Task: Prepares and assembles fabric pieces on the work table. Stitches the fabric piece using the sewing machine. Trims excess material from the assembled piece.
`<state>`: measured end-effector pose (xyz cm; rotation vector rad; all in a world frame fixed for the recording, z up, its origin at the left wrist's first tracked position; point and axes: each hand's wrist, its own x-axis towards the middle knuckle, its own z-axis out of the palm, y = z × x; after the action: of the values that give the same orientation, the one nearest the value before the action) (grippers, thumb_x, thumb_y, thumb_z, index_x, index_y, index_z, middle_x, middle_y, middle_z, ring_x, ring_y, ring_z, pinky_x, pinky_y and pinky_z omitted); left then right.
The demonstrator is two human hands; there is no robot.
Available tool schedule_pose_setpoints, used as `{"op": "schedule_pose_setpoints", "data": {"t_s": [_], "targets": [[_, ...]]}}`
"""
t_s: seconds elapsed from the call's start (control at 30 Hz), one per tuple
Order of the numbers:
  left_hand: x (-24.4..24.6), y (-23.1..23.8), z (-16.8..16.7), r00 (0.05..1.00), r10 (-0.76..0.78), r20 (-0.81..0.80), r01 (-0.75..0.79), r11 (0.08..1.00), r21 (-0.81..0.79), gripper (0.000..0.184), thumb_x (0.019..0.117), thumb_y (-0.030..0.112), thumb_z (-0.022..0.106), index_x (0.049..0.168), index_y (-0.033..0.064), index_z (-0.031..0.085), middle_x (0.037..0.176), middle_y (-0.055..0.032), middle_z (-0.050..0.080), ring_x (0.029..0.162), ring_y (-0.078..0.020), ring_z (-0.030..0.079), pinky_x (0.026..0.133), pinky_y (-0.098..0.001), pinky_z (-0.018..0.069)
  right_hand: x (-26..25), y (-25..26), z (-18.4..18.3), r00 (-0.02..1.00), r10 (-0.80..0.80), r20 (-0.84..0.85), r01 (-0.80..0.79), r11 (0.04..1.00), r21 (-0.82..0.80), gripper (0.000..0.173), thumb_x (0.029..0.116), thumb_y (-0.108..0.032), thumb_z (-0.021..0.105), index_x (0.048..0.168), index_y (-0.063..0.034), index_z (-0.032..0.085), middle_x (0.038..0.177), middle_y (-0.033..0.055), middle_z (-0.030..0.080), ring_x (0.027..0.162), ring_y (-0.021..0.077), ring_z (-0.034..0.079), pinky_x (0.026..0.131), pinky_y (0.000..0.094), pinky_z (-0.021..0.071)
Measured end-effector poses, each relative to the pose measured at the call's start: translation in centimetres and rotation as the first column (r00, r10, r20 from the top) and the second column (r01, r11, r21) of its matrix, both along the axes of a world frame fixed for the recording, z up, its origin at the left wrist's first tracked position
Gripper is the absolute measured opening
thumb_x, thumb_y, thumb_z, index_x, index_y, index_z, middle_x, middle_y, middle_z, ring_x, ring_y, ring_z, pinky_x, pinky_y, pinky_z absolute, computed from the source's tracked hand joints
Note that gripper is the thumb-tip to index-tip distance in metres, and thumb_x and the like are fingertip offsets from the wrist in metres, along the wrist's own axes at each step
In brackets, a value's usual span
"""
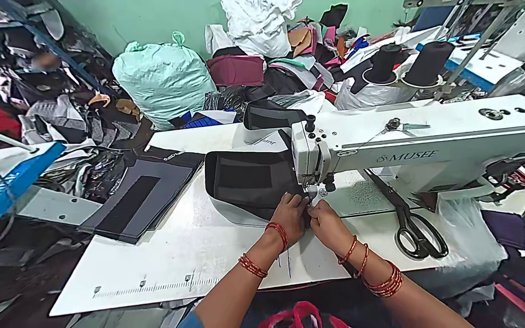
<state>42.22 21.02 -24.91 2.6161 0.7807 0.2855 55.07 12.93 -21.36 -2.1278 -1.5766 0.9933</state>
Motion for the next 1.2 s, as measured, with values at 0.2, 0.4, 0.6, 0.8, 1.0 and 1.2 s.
{"op": "schedule_pose_setpoints", "data": {"t_s": [0.2, 0.4, 0.6, 0.8, 1.0, 1.2], "targets": [[0.2, 1.3, 0.6, 0.999, 0.033, 0.024, -0.032, 0.999, -0.044, 0.043, 0.0883, -0.004, 0.055, 0.129, -0.0030, 0.069, 0.127, -0.0242, 0.067, 0.124, -0.0422, 0.059, 0.109, -0.0466, 0.0454, 0.7, 1.2, 0.1, 1.000, 0.011, -0.010, -0.011, 0.999, 0.049, 0.036, 0.1004, 0.000, 0.047, 0.131, 0.0084, 0.064, 0.127, 0.0288, 0.059, 0.121, 0.0354, 0.057, 0.106, 0.0395, 0.0441], [-1.1, 1.8, 0.1, 0.984, 0.004, 0.177, 0.009, 0.997, -0.072, 0.035, 0.0880, -0.008, 0.054, 0.117, -0.0050, 0.075, 0.128, -0.0236, 0.069, 0.128, -0.0395, 0.062, 0.114, -0.0456, 0.0432, 0.7, 1.3, 0.1, 1.000, -0.001, 0.000, 0.001, 0.998, 0.060, 0.038, 0.1004, 0.001, 0.046, 0.134, 0.0070, 0.062, 0.127, 0.0285, 0.059, 0.120, 0.0344, 0.057, 0.106, 0.0385, 0.0438], [-0.8, 1.3, -0.4, 0.980, 0.026, 0.199, -0.017, 0.999, -0.047, 0.034, 0.0890, -0.008, 0.054, 0.116, -0.0060, 0.075, 0.128, -0.0241, 0.069, 0.128, -0.0406, 0.062, 0.114, -0.0468, 0.0433, 0.6, 1.4, 0.2, 1.000, -0.007, 0.004, 0.007, 0.999, 0.047, 0.039, 0.1008, 0.001, 0.045, 0.137, 0.0069, 0.060, 0.128, 0.0289, 0.058, 0.121, 0.0350, 0.056, 0.107, 0.0387, 0.0434], [-0.4, 1.5, -0.1, 0.989, 0.059, 0.139, -0.049, 0.996, -0.071, 0.036, 0.0913, -0.006, 0.052, 0.121, -0.0053, 0.072, 0.133, -0.0232, 0.067, 0.132, -0.0391, 0.059, 0.117, -0.0460, 0.0400, 1.0, 2.2, 0.3, 1.000, 0.006, 0.004, -0.007, 0.999, 0.031, 0.039, 0.1006, 0.002, 0.046, 0.136, 0.0074, 0.061, 0.129, 0.0297, 0.059, 0.123, 0.0355, 0.056, 0.108, 0.0401, 0.0427], [0.2, 1.7, 0.3, 0.994, 0.080, 0.075, -0.073, 0.994, -0.087, 0.038, 0.0935, -0.004, 0.050, 0.125, -0.0056, 0.070, 0.137, -0.0241, 0.064, 0.136, -0.0390, 0.056, 0.119, -0.0449, 0.0378, 1.4, 2.8, 0.2, 0.999, 0.027, 0.023, -0.028, 0.999, 0.025, 0.039, 0.1009, 0.001, 0.045, 0.136, 0.0062, 0.062, 0.127, 0.0295, 0.060, 0.120, 0.0361, 0.057, 0.106, 0.0411, 0.0434], [0.2, 1.5, 0.4, 0.996, 0.081, 0.030, -0.077, 0.990, -0.115, 0.042, 0.0940, -0.005, 0.049, 0.132, -0.0047, 0.066, 0.144, -0.0241, 0.059, 0.141, -0.0381, 0.050, 0.124, -0.0477, 0.0293, 1.0, 3.0, 0.1, 0.999, -0.011, 0.034, 0.010, 1.000, 0.022, 0.039, 0.1023, 0.000, 0.044, 0.137, 0.0041, 0.062, 0.127, 0.0278, 0.059, 0.120, 0.0353, 0.057, 0.105, 0.0405, 0.0443]]}}
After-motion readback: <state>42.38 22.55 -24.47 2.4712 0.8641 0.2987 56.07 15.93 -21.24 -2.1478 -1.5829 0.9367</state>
